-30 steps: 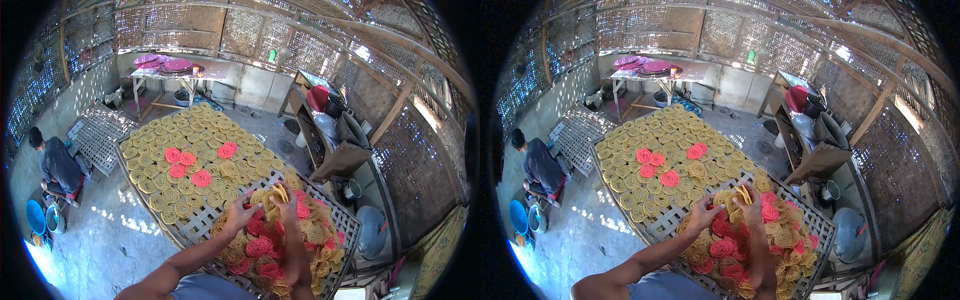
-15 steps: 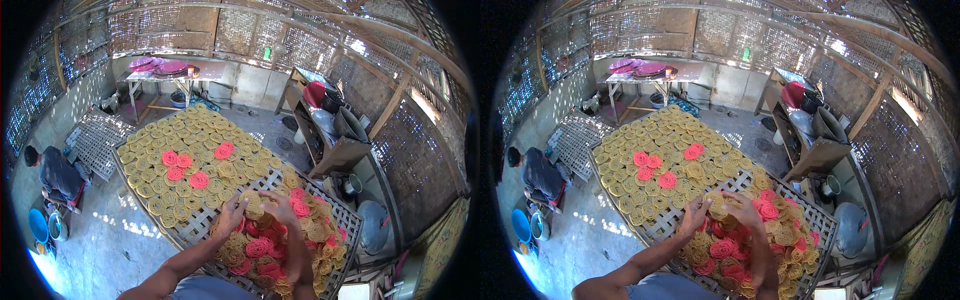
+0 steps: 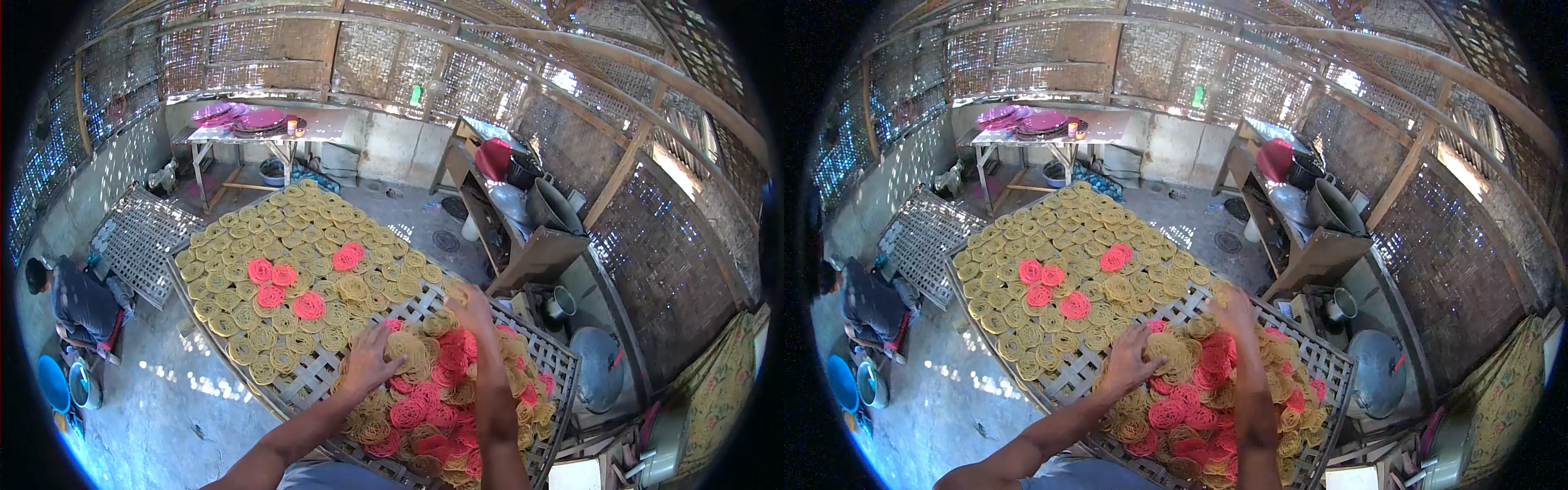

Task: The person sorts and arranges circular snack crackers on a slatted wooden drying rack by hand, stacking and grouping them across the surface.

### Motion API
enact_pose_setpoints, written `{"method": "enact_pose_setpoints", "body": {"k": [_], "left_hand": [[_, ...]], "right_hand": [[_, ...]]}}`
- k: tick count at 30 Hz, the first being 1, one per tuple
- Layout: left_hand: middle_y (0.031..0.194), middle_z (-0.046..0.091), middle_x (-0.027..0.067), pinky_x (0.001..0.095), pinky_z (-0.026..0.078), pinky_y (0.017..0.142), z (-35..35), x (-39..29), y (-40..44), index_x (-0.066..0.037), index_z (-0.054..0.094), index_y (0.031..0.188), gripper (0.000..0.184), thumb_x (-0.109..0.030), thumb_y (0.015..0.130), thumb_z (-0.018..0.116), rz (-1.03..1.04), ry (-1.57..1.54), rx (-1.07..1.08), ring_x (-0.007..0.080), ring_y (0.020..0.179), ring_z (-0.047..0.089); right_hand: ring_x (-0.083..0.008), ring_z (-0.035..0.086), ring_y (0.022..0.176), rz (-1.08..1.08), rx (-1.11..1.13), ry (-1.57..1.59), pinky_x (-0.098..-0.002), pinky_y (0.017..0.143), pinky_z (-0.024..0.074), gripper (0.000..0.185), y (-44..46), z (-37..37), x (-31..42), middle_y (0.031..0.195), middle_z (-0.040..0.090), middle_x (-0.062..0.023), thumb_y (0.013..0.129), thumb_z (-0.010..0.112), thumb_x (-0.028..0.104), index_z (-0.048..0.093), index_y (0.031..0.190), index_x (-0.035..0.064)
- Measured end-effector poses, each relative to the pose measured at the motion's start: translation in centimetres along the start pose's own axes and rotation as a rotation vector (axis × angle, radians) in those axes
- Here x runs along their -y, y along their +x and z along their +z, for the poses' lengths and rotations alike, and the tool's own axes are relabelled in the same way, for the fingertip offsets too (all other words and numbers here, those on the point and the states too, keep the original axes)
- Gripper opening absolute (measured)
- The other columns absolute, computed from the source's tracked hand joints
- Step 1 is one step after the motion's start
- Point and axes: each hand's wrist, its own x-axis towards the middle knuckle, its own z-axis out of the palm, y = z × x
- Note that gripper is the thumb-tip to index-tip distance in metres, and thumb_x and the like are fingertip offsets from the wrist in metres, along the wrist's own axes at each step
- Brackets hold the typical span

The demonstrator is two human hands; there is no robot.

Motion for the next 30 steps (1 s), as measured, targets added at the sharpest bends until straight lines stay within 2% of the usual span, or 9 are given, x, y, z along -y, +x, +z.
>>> {"method": "enact_pose_setpoints", "body": {"k": [2, 7, 10, 14, 18, 22, 25, 29, 30], "left_hand": [[0.149, 0.045, 0.0220, 0.0507, 0.029, 0.115, 0.4, -0.4, -0.6, 0.002, 0.047, 0.142, 0.081, -0.053, 0.087, 0.067, 0.027, 0.066, 0.051, 0.0401, 0.143, 0.034], [0.144, 0.050, 0.0220, 0.0508, 0.029, 0.115, 0.3, -0.8, -0.8, 0.002, 0.049, 0.140, 0.080, -0.056, 0.088, 0.065, 0.065, 0.112, 0.052, 0.0390, 0.140, 0.038], [0.140, 0.054, 0.0213, 0.0503, 0.030, 0.115, 0.3, -0.7, -0.9, 0.002, 0.050, 0.139, 0.079, -0.056, 0.088, 0.065, 0.076, 0.103, 0.037, 0.0377, 0.139, 0.040], [0.137, 0.057, 0.0205, 0.0490, 0.032, 0.113, 0.4, -0.6, -0.6, 0.002, 0.053, 0.137, 0.077, -0.055, 0.086, 0.068, 0.093, 0.094, 0.014, 0.0362, 0.138, 0.042], [0.137, 0.056, 0.0201, 0.0490, 0.034, 0.112, 0.2, -0.8, -0.4, 0.001, 0.053, 0.137, 0.077, -0.054, 0.085, 0.069, 0.072, 0.087, 0.031, 0.0366, 0.137, 0.043], [0.139, 0.055, 0.0199, 0.0494, 0.033, 0.112, -0.1, -1.0, -0.4, 0.000, 0.050, 0.140, 0.083, -0.056, 0.083, 0.071, 0.078, 0.094, 0.043, 0.0381, 0.137, 0.042], [0.144, 0.050, 0.0196, 0.0502, 0.030, 0.114, -0.4, -1.3, -0.3, 0.000, 0.045, 0.144, 0.090, -0.058, 0.081, 0.073, 0.072, 0.009, 0.059, 0.0395, 0.139, 0.040], [0.153, 0.039, 0.0207, 0.0529, 0.024, 0.118, -3.2, -2.2, -0.3, -0.001, 0.038, 0.149, 0.102, -0.061, 0.076, 0.076, 0.053, -0.142, 0.028, 0.0409, 0.144, 0.032], [0.154, 0.036, 0.0223, 0.0546, 0.022, 0.119, -4.3, -2.5, -0.8, -0.002, 0.036, 0.150, 0.106, -0.063, 0.074, 0.077, 0.046, -0.092, 0.041, 0.0416, 0.145, 0.029]], "right_hand": [[-0.0338, 0.063, 0.111, 0.030, -0.023, -0.177, -0.0445, 0.098, 0.0481, 0.057, 1.6, 0.3, -1.6, 0.119, 0.065, -0.0219, 0.080, 0.078, 0.037, 0.065, 0.121, -0.0012], [-0.0409, 0.053, 0.122, 0.332, 0.065, -0.349, -0.0499, 0.104, 0.0436, 0.076, 4.9, 4.9, -6.1, 0.133, 0.055, -0.0238, 0.080, 0.073, 0.053, 0.059, 0.132, -0.0007], [-0.0431, 0.050, 0.123, 0.319, -0.021, -0.579, -0.0522, 0.103, 0.0436, 0.081, 4.3, 8.1, -5.9, 0.132, 0.053, -0.0226, 0.076, 0.075, 0.058, 0.058, 0.130, 0.0001], [-0.0409, 0.052, 0.119, 0.347, -0.113, -0.373, -0.0524, 0.098, 0.0455, 0.083, 3.3, 8.2, -4.9, 0.122, 0.057, -0.0219, 0.065, 0.081, 0.064, 0.061, 0.113, -0.0005], [-0.0397, 0.059, 0.110, 0.367, -0.024, -0.363, -0.0481, 0.096, 0.0471, 0.082, 2.7, 6.3, -4.4, 0.112, 0.063, -0.0207, 0.061, 0.085, 0.063, 0.059, 0.107, 0.0000], [-0.0389, 0.066, 0.104, 0.309, 0.238, -0.308, -0.0451, 0.088, 0.0513, 0.076, 1.1, 3.6, -1.1, 0.110, 0.067, -0.0243, 0.067, 0.081, 0.060, 0.062, 0.110, 0.0006], [-0.0381, 0.068, 0.096, 0.278, 0.549, -0.263, -0.0439, 0.084, 0.0523, 0.072, 1.0, 3.7, -0.9, 0.106, 0.069, -0.0256, 0.074, 0.076, 0.058, 0.064, 0.115, -0.0004], [-0.0321, 0.067, 0.094, 0.212, 0.609, -0.023, -0.0404, 0.084, 0.0516, 0.076, -0.7, 3.1, -0.3, 0.098, 0.071, -0.0210, 0.082, 0.071, 0.062, 0.063, 0.120, -0.0027], [-0.0310, 0.066, 0.096, 0.276, 0.651, 0.059, -0.0401, 0.086, 0.0510, 0.078, -0.7, 3.2, -0.6, 0.100, 0.070, -0.0202, 0.081, 0.071, 0.063, 0.062, 0.121, -0.0026]]}}
